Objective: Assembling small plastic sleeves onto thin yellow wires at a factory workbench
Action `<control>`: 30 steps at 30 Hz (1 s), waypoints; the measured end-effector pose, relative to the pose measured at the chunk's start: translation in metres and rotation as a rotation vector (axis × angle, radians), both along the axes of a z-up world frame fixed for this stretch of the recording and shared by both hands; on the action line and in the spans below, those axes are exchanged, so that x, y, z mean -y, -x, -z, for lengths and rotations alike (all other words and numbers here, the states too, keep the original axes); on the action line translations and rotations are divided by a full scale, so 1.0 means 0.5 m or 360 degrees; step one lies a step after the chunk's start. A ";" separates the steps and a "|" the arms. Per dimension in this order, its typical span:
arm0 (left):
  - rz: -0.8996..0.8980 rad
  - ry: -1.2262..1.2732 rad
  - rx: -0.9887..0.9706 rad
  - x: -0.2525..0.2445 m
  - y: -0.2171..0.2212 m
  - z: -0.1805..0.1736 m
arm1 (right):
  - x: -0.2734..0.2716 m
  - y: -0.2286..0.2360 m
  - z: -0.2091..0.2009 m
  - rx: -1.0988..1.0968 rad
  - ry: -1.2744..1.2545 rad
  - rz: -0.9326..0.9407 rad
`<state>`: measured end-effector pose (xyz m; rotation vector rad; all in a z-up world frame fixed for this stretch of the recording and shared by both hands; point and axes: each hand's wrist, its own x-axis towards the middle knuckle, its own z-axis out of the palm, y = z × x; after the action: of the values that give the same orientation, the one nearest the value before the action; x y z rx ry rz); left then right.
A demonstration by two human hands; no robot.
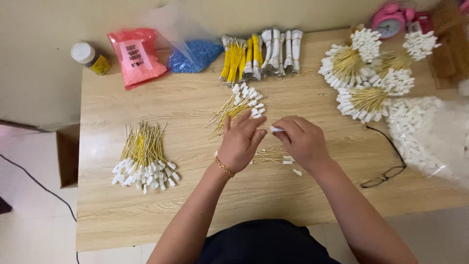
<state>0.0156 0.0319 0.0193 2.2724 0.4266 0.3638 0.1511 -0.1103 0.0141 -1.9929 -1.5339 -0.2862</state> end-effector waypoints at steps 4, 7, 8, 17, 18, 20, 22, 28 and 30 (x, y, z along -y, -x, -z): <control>0.0182 0.0379 0.0028 -0.001 -0.004 -0.008 | 0.023 0.024 -0.087 0.0064 -0.0223 -0.0044; 0.0103 0.0809 0.0262 -0.002 0.017 -0.009 | 0.041 0.023 -0.122 0.0022 -0.0324 -0.0156; 0.0074 0.0944 0.0303 -0.009 0.027 -0.003 | 0.047 0.020 -0.128 -0.0030 -0.0325 -0.0167; -0.0270 0.1181 0.0143 -0.018 0.106 -0.026 | 0.059 0.003 -0.082 -0.0085 -0.0072 -0.0068; -0.0243 0.1132 0.0099 -0.005 0.107 -0.054 | 0.047 0.016 -0.093 -0.0175 0.0018 -0.0141; -0.0207 0.1118 0.0117 -0.002 0.086 0.000 | 0.016 0.049 -0.095 -0.0362 0.0060 -0.0213; -0.0157 0.1093 0.0153 -0.005 0.073 0.018 | -0.011 0.065 -0.094 -0.0530 0.0089 -0.0278; -0.0262 0.1005 0.0083 -0.038 0.084 0.034 | -0.042 0.080 -0.079 -0.1201 0.0232 -0.0151; -0.0426 0.0765 -0.0160 -0.063 0.100 0.052 | -0.041 0.077 -0.074 -0.1363 0.0249 -0.0011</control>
<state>-0.0342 0.0632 -0.0067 1.7724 0.7841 0.2474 0.1123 -0.0899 0.0513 -1.8410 -1.0113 0.6376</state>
